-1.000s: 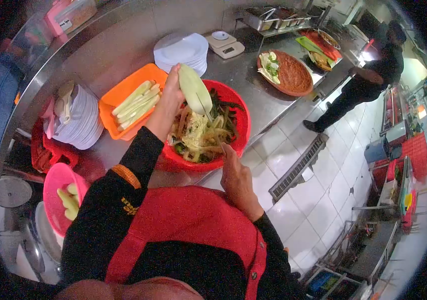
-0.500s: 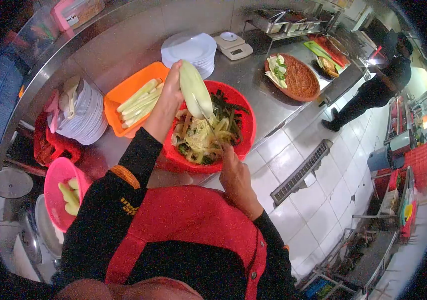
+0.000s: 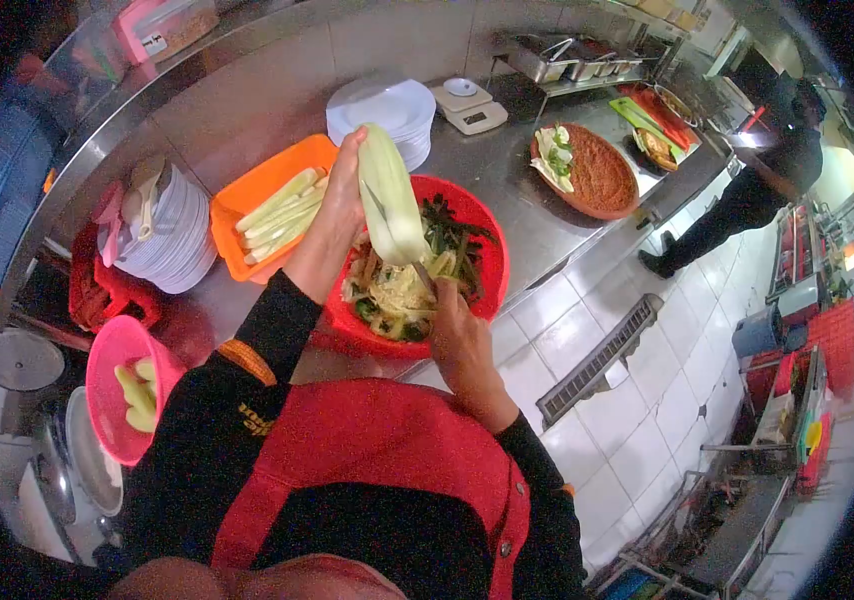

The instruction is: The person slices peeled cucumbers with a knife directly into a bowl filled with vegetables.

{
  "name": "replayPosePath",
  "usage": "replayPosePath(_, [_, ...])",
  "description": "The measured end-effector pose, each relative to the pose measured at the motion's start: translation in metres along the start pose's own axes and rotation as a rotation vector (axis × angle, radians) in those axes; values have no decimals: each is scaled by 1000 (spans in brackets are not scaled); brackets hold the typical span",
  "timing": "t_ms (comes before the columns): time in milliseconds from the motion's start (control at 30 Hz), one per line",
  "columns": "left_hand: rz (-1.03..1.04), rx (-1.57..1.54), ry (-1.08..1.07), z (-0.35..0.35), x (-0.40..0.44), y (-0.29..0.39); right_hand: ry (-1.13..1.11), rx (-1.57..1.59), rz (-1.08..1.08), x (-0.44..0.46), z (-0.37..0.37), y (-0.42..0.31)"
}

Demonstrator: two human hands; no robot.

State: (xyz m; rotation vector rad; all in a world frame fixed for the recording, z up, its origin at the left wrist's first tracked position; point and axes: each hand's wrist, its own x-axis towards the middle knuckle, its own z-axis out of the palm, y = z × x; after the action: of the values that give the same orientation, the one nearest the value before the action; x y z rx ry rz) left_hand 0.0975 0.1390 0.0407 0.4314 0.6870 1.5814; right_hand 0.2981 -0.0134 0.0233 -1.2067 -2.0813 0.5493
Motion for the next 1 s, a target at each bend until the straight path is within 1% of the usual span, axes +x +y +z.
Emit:
replayPosePath(67, [42,2,-18,2,-2,5,-6,10,-14,3,-1,-2])
replayPosePath(133, [189,64,52,6,-2,9,-13,31,-28,4,-4,-7])
replayPosePath(167, [196,64,45,8,-2,13,-6,29,-36,5,-3,-7])
replayPosePath(233, [194,59,4,11,-5,18,-56,-18,28,7,-1,-7])
replayPosePath(367, [160,71,-40,16,-12,21,-3,-25,-24,13,3,-4])
replayPosePath(433, [111,66,-132,13,-12,17,22,-37,-55,16,4,-2])
replayPosePath(467, [112,68,-137,14,-12,16,28,-38,-56,17,3,-3])
replayPosePath(533, [154,69,-63,16,-13,13,35,-17,-110,19,-1,-6])
replayPosePath(567, [154,70,-67,16,-13,12,39,-18,-110,21,0,-6])
replayPosePath(633, [159,50,-16,17,-12,12,-9,-80,-44,24,2,-4])
replayPosePath(767, [85,47,-22,16,-14,14,23,-54,-100,35,7,-2])
replayPosePath(833, [117,35,-83,16,-18,13,77,-148,-208,44,12,3])
replayPosePath(867, [117,38,-84,16,-19,14,78,-146,-208,48,14,5])
replayPosePath(933, [100,29,-156,15,-22,15,82,-16,-192,54,18,6])
replayPosePath(1000, [94,18,-136,16,-26,10,56,-50,-238,61,15,6])
